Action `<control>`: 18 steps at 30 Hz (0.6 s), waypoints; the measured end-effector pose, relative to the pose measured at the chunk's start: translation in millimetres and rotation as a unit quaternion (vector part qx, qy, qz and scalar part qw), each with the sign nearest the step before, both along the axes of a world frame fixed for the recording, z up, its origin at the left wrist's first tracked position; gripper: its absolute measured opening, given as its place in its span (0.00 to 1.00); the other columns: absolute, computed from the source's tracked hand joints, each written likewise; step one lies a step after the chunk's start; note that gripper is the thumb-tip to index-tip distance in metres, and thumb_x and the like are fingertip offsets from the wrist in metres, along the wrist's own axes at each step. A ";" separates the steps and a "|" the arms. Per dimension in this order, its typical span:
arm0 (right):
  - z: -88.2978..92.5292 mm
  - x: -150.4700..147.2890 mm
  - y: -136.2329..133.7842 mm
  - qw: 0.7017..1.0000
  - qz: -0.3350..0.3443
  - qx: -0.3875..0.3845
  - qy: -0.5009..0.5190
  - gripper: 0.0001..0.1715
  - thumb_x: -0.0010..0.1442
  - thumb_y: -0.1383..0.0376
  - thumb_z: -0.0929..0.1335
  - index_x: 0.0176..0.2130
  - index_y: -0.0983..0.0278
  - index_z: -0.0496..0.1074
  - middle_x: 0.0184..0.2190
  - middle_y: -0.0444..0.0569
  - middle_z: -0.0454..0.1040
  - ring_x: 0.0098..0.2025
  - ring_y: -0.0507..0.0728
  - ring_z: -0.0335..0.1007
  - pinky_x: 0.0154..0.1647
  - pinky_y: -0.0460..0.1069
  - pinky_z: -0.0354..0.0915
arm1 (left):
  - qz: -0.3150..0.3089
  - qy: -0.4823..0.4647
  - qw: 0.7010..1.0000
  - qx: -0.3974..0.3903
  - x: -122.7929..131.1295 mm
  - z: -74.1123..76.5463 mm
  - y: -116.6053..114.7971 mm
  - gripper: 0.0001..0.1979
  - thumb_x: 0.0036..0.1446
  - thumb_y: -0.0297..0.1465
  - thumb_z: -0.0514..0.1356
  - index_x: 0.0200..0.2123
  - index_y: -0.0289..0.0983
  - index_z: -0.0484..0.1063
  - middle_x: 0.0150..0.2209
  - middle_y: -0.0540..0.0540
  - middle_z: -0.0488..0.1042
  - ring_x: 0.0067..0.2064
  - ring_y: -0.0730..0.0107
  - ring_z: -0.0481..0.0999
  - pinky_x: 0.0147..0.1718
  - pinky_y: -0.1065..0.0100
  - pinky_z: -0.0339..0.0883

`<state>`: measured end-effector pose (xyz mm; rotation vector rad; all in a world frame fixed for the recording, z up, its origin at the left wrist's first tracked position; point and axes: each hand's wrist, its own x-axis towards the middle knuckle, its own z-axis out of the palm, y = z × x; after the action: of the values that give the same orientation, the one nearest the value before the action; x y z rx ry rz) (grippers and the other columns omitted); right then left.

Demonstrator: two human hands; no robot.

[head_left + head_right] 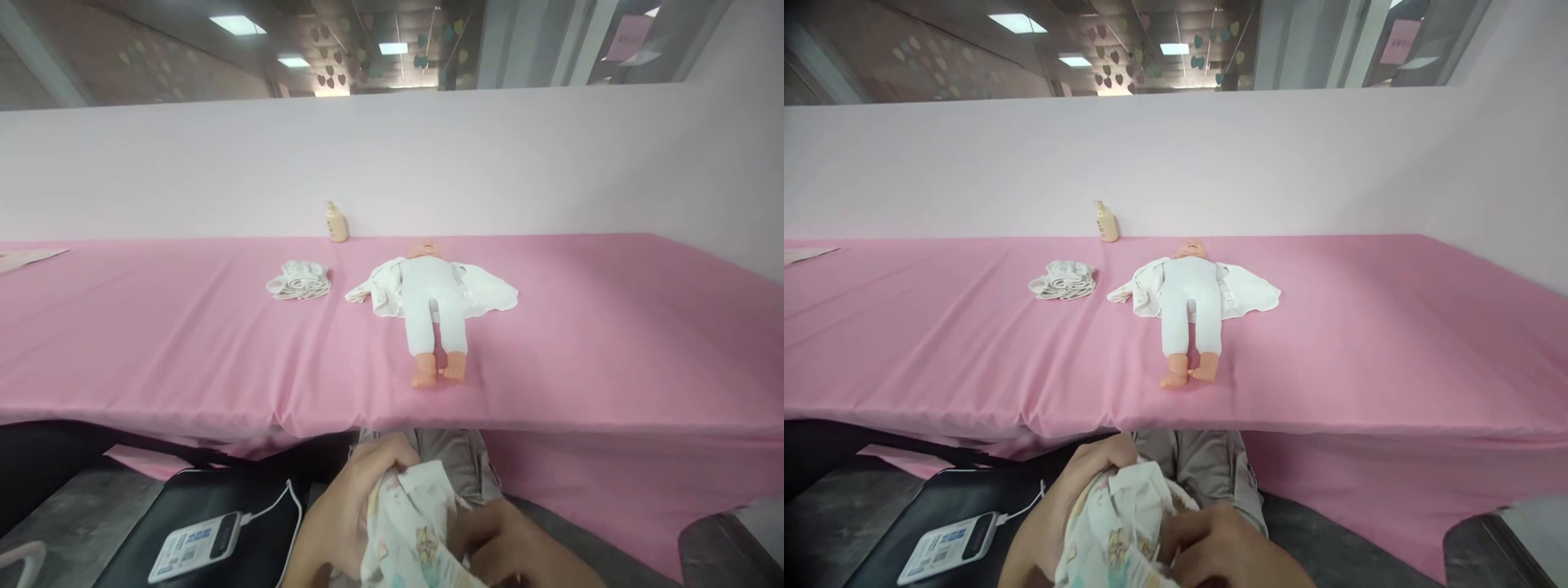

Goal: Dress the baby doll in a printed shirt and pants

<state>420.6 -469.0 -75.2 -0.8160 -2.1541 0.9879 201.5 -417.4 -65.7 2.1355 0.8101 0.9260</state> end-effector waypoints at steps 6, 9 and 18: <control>36.5 42.8 14.3 0.985 -0.073 0.144 -0.056 0.19 0.63 0.62 0.62 0.22 0.63 0.62 0.21 0.44 0.65 0.24 0.49 0.63 0.28 0.45 0.65 | -0.183 0.169 0.968 0.010 -13.9 29.9 11.9 0.27 0.50 0.38 0.61 0.54 0.43 0.64 0.41 0.46 0.75 0.40 0.64 0.73 0.44 0.65 0.63; 46.6 49.0 25.6 0.964 -0.070 0.231 -0.108 0.16 0.61 0.66 0.65 0.22 0.62 0.60 0.17 0.39 0.59 0.21 0.48 0.58 0.44 0.53 0.67 | -0.184 0.204 0.961 0.032 -15.4 37.5 18.8 0.30 0.50 0.39 0.61 0.57 0.44 0.62 0.44 0.46 0.74 0.42 0.63 0.73 0.44 0.65 0.63; 72.7 55.3 56.1 0.825 -0.251 0.482 -0.158 0.11 0.55 0.63 0.71 0.25 0.61 0.66 0.34 0.46 0.74 0.38 0.55 0.72 0.48 0.56 0.68 | 0.144 0.177 0.897 0.379 -11.9 43.6 34.0 0.12 0.48 0.41 0.66 0.27 0.40 0.69 0.31 0.50 0.73 0.37 0.66 0.69 0.49 0.58 0.53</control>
<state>475.9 -412.8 -2.5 -0.9457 -2.1162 -0.5430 189.6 -383.4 -22.2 2.9841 1.0883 1.1500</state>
